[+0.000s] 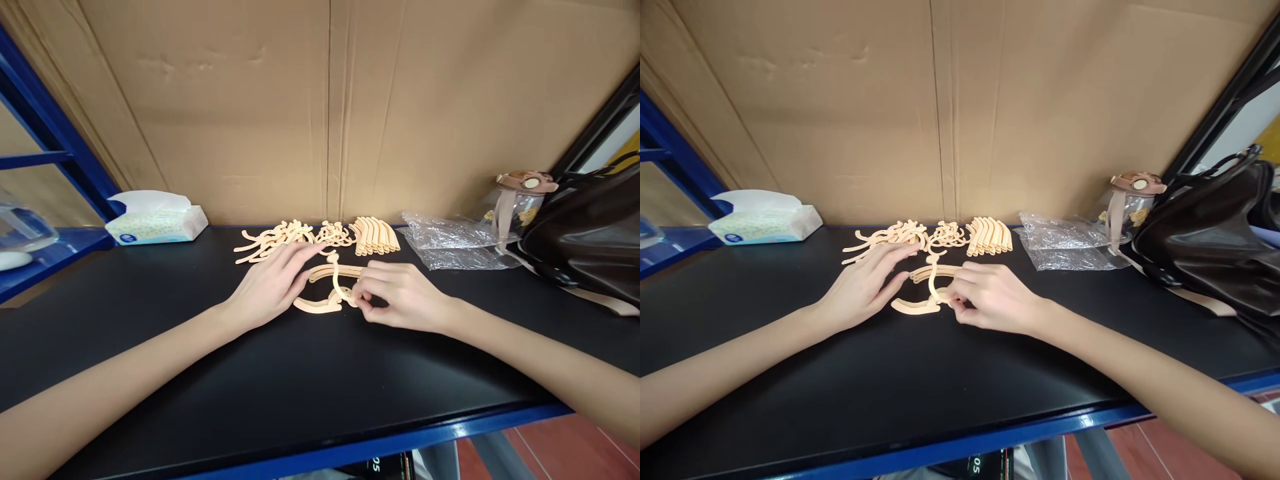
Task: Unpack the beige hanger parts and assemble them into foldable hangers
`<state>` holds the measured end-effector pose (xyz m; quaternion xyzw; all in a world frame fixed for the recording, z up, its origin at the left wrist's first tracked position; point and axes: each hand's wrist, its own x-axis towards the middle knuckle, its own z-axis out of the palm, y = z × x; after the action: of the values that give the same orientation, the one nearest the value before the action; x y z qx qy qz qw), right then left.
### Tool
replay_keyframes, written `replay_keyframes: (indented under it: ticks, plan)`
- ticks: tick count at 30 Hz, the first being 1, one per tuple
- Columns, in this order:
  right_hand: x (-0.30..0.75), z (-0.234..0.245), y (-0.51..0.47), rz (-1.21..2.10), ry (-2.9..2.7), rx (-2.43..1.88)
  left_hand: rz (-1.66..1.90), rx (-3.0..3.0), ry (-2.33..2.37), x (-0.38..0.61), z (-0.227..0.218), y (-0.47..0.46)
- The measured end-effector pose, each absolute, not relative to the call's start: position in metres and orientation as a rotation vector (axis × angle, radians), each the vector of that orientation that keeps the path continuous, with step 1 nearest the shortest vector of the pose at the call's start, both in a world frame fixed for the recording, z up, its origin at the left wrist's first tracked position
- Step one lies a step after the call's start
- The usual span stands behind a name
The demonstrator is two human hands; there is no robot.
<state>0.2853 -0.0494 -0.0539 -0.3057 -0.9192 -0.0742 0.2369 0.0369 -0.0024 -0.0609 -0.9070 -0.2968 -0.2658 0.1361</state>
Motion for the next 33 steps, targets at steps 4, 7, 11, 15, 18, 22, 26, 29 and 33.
replay_keyframes:
  ticks: [4,7,11,15,18,22,26,29,33]
  plan:
    - [0.283,-0.054,-0.058,-0.037,-2.508,-0.764,-0.638,-2.654,-0.665,0.037,-0.06,-0.003]
    - [0.284,-0.054,-0.057,-0.051,-2.467,-0.745,-0.575,-2.696,-0.561,0.037,-0.06,-0.002]
    - [0.289,-0.061,-0.049,-0.043,-2.323,-0.824,-0.606,-2.79,-0.473,0.037,-0.058,-0.002]
    - [0.293,-0.068,-0.04,-0.05,-2.288,-0.869,-0.593,-2.906,-0.401,0.04,-0.056,-0.005]
    - [0.294,-0.07,-0.036,-0.043,-2.302,-0.892,-0.513,-2.927,-0.362,0.043,-0.056,-0.007]
    - [0.292,-0.07,-0.039,-0.012,-2.336,-0.9,-0.461,-2.882,-0.353,0.046,-0.056,-0.009]
    - [0.29,-0.068,-0.042,-0.019,-2.379,-0.929,-0.437,-2.804,-0.315,0.046,-0.058,-0.008]
    - [0.29,-0.067,-0.042,-0.048,-2.47,-0.949,-0.436,-2.767,-0.316,0.046,-0.059,-0.007]
    - [0.289,-0.068,-0.042,0.051,-2.495,-0.922,-0.466,-2.787,-0.398,0.046,-0.06,-0.008]
